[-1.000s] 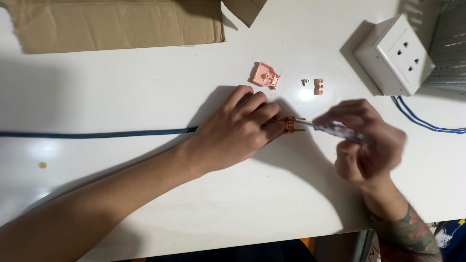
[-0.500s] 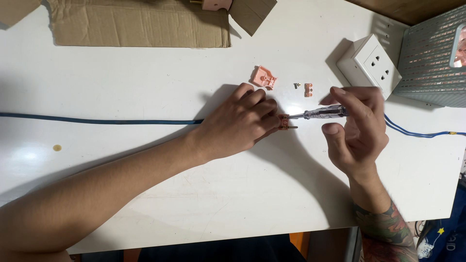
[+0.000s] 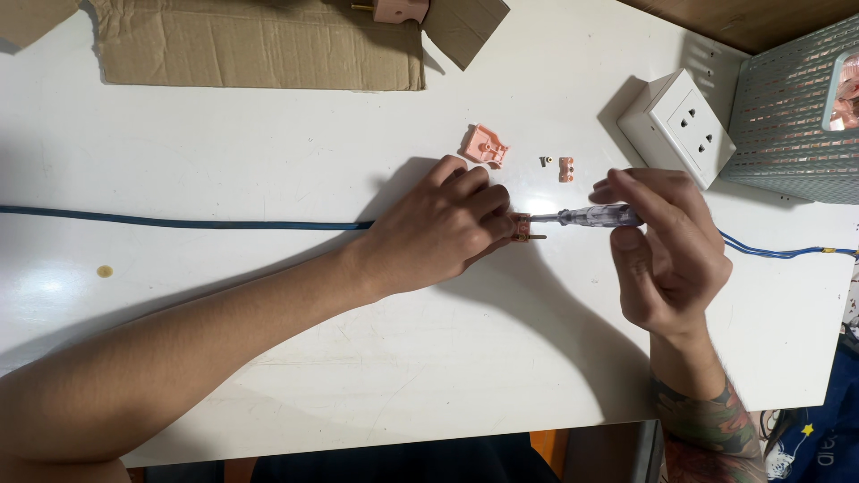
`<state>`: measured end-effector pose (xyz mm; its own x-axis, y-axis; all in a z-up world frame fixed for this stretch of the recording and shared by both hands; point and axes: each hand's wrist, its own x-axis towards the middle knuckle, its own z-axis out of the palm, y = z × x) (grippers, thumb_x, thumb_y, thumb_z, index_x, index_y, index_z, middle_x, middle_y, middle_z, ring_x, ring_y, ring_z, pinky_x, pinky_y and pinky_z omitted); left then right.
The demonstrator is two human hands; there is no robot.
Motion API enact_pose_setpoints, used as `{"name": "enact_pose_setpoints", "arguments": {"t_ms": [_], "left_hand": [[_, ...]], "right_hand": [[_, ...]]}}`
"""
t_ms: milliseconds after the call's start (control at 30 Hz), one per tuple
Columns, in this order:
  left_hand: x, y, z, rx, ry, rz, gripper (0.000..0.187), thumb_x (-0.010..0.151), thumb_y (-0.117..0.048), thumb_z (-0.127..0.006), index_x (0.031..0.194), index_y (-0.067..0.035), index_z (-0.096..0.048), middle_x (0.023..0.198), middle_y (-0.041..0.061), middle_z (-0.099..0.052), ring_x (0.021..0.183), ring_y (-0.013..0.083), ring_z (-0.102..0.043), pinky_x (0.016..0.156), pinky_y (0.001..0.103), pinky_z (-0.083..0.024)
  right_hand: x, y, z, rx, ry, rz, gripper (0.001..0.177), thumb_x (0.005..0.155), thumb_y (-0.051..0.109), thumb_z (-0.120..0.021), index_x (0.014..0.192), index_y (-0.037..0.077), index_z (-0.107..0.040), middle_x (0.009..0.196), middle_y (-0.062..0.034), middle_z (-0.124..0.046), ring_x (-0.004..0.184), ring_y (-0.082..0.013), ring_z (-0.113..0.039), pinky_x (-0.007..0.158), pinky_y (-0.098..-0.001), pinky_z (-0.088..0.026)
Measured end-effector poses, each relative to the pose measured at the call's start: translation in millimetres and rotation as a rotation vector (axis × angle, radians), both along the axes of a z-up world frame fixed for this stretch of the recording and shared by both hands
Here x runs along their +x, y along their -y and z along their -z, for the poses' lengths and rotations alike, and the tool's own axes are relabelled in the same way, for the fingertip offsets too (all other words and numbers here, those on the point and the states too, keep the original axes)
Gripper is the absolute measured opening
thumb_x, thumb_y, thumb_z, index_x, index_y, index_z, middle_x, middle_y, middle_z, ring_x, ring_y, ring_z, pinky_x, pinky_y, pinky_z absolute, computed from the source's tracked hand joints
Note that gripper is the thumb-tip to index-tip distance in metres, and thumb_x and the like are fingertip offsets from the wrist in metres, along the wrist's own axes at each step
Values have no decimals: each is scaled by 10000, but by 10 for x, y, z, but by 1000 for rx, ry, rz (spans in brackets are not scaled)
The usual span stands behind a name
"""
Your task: The person unscrews a plug casing, detaches the internal wires, and then re-aligns a new plug housing onto the wire ends.
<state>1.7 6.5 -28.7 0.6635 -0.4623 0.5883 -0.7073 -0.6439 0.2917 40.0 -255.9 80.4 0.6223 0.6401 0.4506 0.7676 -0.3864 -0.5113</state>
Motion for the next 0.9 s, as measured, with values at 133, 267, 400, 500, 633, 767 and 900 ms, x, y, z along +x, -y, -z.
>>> {"name": "enact_pose_setpoints", "arguments": {"t_ms": [133,267,400,500,633,767,900], "left_hand": [[-8,2,-5,-5,-35,17,103,1133,-168,-700,1181,-146,-788,1138,56,-767,1053,294,-651,989,460,-495],[-9,7,4,24,19,-30,69,1116,-171,-705,1144,-141,-761,1085,20,-705,1016,271,-634,974,433,-492],[-7,9,-15,-28,-20,3,171,1193,-230,-647,1140,-121,-769,1080,69,-754,997,293,-643,980,450,-499],[-4,5,3,10,3,-9,120,1045,-74,-720,1068,-159,-802,1066,13,-697,1023,273,-622,1015,439,-494],[-9,2,3,-78,-31,16,163,1181,-252,-693,1135,-142,-804,1117,55,-762,1036,311,-674,1013,461,-497],[-6,4,7,9,-2,-4,107,1124,-161,-695,1119,-161,-802,1098,30,-723,1030,279,-633,991,439,-489],[-18,6,54,14,-14,-6,115,1130,-227,-705,1153,-158,-794,1216,63,-746,1110,297,-645,1063,477,-485]], "right_hand": [[16,103,89,16,-29,47,358,1176,211,-680,1398,-68,-717,1243,-287,-618,1191,-419,-693,1064,-476,-585],[15,42,3,-2,-32,-10,441,1248,188,-528,1548,-126,-606,1247,-336,-708,1143,-423,-740,1028,-508,-641],[2,164,104,15,-56,71,384,1205,206,-659,1475,-64,-698,1250,-273,-633,1124,-364,-712,984,-406,-593],[33,78,0,13,-48,-25,403,1220,69,-524,1563,-128,-597,1232,-348,-708,1133,-432,-726,981,-506,-662],[22,176,123,18,-56,25,483,1161,359,-656,1436,-33,-719,1264,-267,-598,1182,-403,-678,1007,-458,-516],[-14,60,8,5,-66,14,421,1235,206,-569,1531,-86,-638,1236,-299,-686,1147,-407,-731,1039,-481,-616],[36,154,112,30,-73,-6,330,1146,235,-701,1355,-18,-735,1236,-248,-602,1157,-418,-718,1066,-480,-577]]}}
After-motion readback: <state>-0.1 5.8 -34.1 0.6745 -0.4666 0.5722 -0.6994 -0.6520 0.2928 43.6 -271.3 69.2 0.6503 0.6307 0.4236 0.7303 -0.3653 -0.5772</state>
